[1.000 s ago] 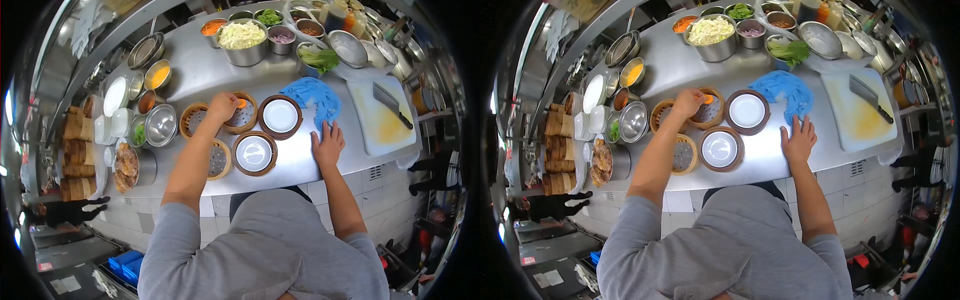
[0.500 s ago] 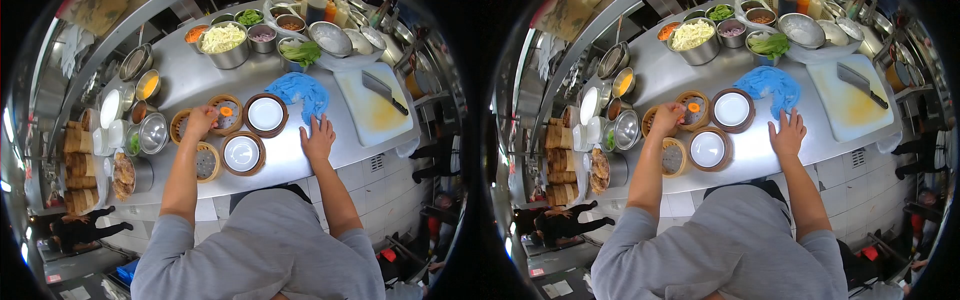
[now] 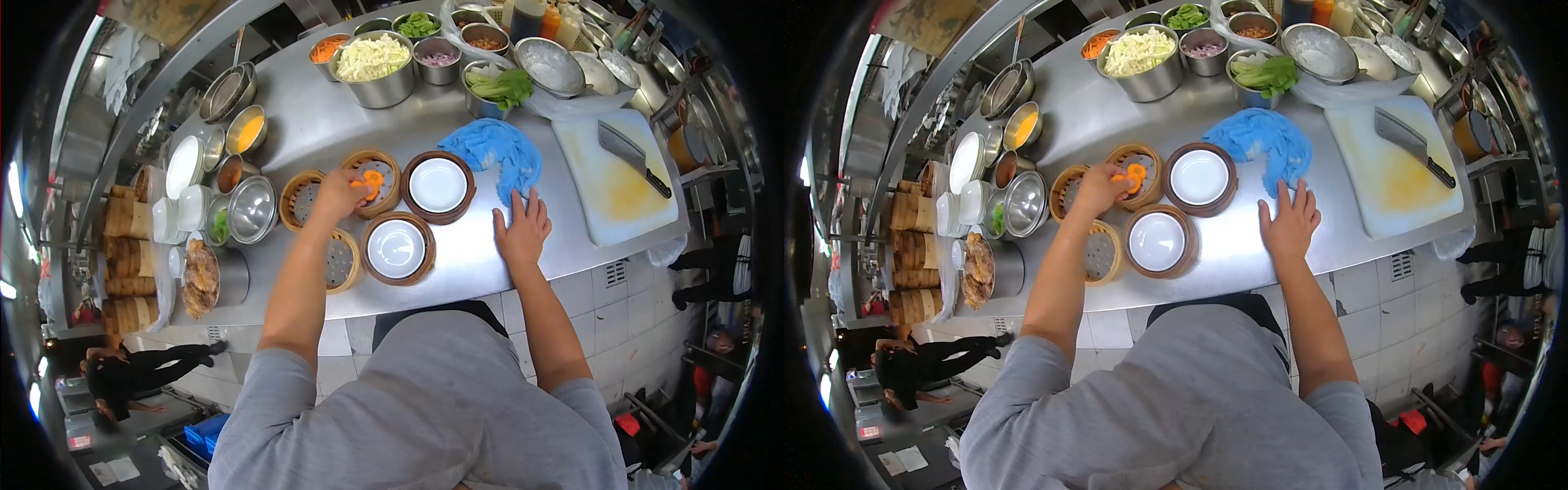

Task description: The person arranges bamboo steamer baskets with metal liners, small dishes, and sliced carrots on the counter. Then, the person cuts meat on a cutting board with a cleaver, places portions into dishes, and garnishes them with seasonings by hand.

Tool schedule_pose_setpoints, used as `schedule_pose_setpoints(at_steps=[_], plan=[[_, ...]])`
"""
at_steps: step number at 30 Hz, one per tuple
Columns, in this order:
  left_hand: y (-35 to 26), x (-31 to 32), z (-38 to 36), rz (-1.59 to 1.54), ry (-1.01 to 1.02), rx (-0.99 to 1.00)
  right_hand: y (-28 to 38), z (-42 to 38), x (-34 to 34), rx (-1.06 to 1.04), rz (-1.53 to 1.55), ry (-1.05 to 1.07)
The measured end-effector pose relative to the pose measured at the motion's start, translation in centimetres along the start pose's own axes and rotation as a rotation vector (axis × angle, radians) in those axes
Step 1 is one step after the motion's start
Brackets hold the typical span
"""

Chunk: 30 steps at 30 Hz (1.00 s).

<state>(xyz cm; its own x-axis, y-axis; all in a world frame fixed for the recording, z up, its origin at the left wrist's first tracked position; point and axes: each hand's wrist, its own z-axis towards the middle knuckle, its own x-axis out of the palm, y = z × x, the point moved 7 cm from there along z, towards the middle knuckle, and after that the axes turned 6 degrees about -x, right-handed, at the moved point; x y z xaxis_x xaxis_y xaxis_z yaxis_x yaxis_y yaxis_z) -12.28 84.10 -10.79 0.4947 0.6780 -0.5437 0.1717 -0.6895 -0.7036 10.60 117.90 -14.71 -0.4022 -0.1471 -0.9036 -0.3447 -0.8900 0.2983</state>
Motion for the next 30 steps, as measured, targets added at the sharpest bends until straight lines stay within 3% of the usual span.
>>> schedule_pose_setpoints(at_steps=[1, 5, 7, 8, 10, 11, 16, 17, 19, 22, 30], plan=[[-0.4, 0.4, 0.0, 0.245, -0.024, -0.025, -0.1, 0.0, 0.1, 0.01, 0.003, 0.024], [-2.7, 0.8, -0.6, 0.523, -0.164, 0.143, -0.3, -0.3, 0.3, 0.015, -0.027, 0.032], [-1.0, -0.3, 0.1, 0.102, -0.065, -0.036, -0.4, -0.3, 0.3, 0.0, -0.012, 0.028], [-0.5, -0.9, 0.0, 0.103, -0.071, -0.041, -0.4, -0.3, 0.4, -0.004, 0.003, 0.02], [0.8, -1.5, 0.1, -0.45, 0.006, -0.049, -0.3, -0.3, 0.3, -0.005, 0.005, 0.023], [1.3, -2.0, 0.3, -0.449, 0.003, -0.048, -0.3, -0.3, 0.3, -0.004, 0.0, 0.022], [1.1, -2.2, 1.2, 0.145, 0.07, -0.08, -0.1, -0.2, 0.0, -0.008, 0.002, 0.016], [0.7, -1.9, 1.4, 0.14, 0.069, -0.08, -0.1, -0.2, -0.1, -0.006, 0.003, 0.019], [-2.8, -1.0, 0.2, 0.698, -0.031, -0.047, -0.2, -0.3, 0.1, -0.016, 0.001, 0.017], [-4.1, -1.1, -0.1, 0.791, -0.22, 0.048, -0.2, -0.3, 0.3, -0.025, 0.001, 0.009], [-5.7, -1.9, -2.2, 1.06, -0.195, -0.154, -0.4, -0.3, 0.4, -0.01, -0.004, 0.017]])
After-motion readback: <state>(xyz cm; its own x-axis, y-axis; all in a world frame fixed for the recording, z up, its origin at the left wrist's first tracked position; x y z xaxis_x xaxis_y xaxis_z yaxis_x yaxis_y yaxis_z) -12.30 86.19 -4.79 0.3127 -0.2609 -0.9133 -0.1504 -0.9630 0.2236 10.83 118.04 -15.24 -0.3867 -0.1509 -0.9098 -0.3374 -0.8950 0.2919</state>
